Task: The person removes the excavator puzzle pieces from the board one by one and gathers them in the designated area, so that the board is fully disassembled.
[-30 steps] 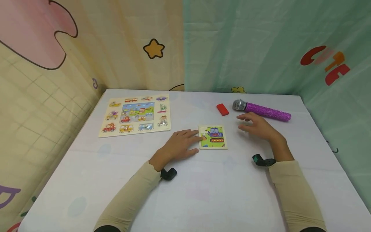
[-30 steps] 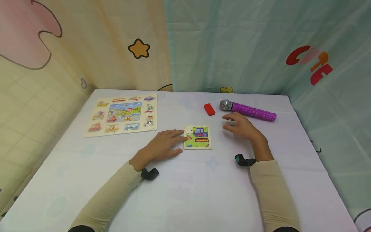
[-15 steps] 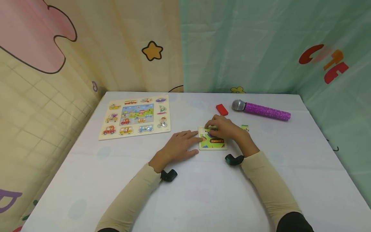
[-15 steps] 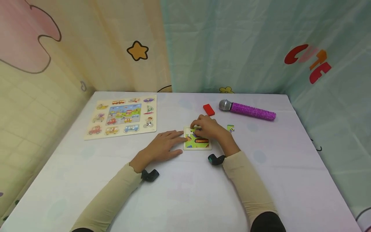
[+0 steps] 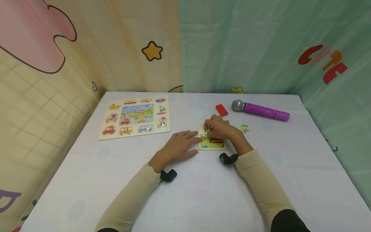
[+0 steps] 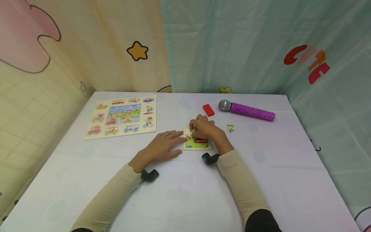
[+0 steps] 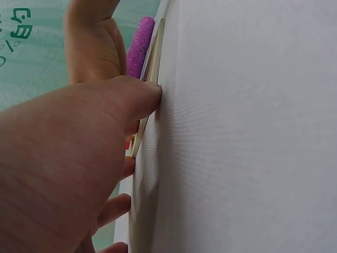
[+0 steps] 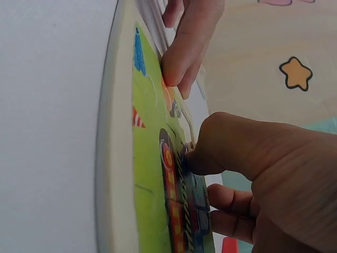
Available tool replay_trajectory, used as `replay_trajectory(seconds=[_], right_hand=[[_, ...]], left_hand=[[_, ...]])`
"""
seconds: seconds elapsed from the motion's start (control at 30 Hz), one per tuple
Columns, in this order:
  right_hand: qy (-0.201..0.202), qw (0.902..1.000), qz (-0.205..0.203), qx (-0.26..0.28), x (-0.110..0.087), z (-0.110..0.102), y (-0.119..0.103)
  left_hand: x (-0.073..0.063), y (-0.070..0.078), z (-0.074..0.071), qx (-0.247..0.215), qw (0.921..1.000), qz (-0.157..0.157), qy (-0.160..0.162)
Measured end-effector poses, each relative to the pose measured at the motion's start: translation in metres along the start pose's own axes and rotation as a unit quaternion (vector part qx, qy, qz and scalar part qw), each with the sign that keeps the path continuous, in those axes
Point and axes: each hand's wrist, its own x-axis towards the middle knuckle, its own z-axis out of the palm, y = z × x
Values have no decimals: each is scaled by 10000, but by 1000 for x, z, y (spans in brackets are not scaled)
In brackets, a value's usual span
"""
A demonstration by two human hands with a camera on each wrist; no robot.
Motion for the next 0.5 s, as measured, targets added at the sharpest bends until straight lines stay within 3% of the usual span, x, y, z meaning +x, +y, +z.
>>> replay_trajectory(seconds=[0.17,0.37,0.5], right_hand=[[45,10000,21,-63,-1,0,-2],[204,9992,-254,-224,-7,1,1],[217,9985,-505,55,-11,-1,6]], left_hand=[[0,0,0,-40,10000,71,22],[-1,0,-1,31,10000,26,6],[-2,0,-1,-18,10000,57,38]])
